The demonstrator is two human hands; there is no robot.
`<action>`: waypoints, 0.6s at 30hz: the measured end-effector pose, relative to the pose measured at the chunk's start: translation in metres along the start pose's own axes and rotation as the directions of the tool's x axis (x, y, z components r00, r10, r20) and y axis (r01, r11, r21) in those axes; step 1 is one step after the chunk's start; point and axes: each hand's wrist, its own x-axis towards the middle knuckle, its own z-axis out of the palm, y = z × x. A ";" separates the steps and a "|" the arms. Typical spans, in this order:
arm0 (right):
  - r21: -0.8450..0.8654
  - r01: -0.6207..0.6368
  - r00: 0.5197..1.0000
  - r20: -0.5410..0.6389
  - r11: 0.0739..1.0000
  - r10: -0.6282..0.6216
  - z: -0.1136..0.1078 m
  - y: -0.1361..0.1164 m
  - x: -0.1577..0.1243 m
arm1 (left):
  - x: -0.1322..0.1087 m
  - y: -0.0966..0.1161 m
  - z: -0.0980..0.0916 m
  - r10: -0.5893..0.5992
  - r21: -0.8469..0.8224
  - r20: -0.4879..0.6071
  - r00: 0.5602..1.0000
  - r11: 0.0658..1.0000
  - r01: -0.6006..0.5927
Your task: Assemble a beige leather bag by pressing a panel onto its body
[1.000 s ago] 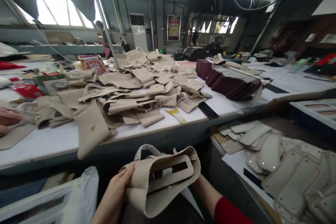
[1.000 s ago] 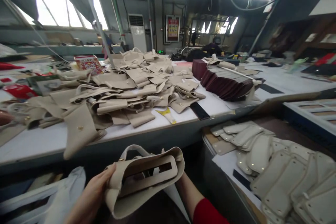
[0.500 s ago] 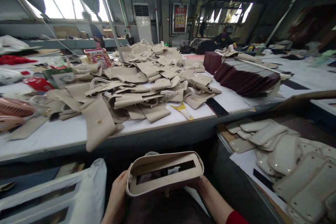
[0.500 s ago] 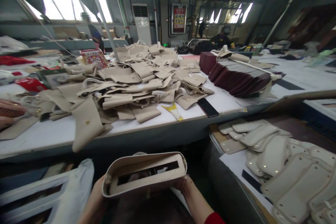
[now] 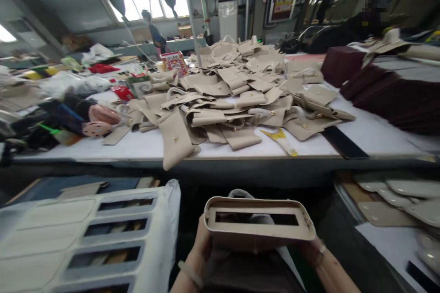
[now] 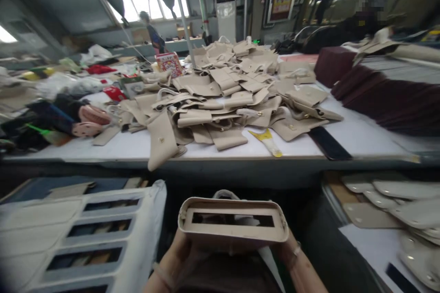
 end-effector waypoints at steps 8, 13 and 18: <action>-0.495 -0.080 0.977 -0.209 0.865 -0.030 -0.030 -0.034 -0.013 | -0.031 0.087 -0.037 0.039 0.591 0.220 0.975 0.789 -0.165; -0.909 0.002 0.987 -0.066 0.416 -0.149 -0.028 -0.049 -0.030 | -0.038 0.123 -0.019 0.076 0.940 0.297 0.952 0.153 -0.305; -0.964 -0.003 0.991 -0.038 0.265 -0.126 -0.017 -0.052 -0.037 | -0.028 0.112 -0.019 0.046 0.930 0.325 0.945 0.165 -0.328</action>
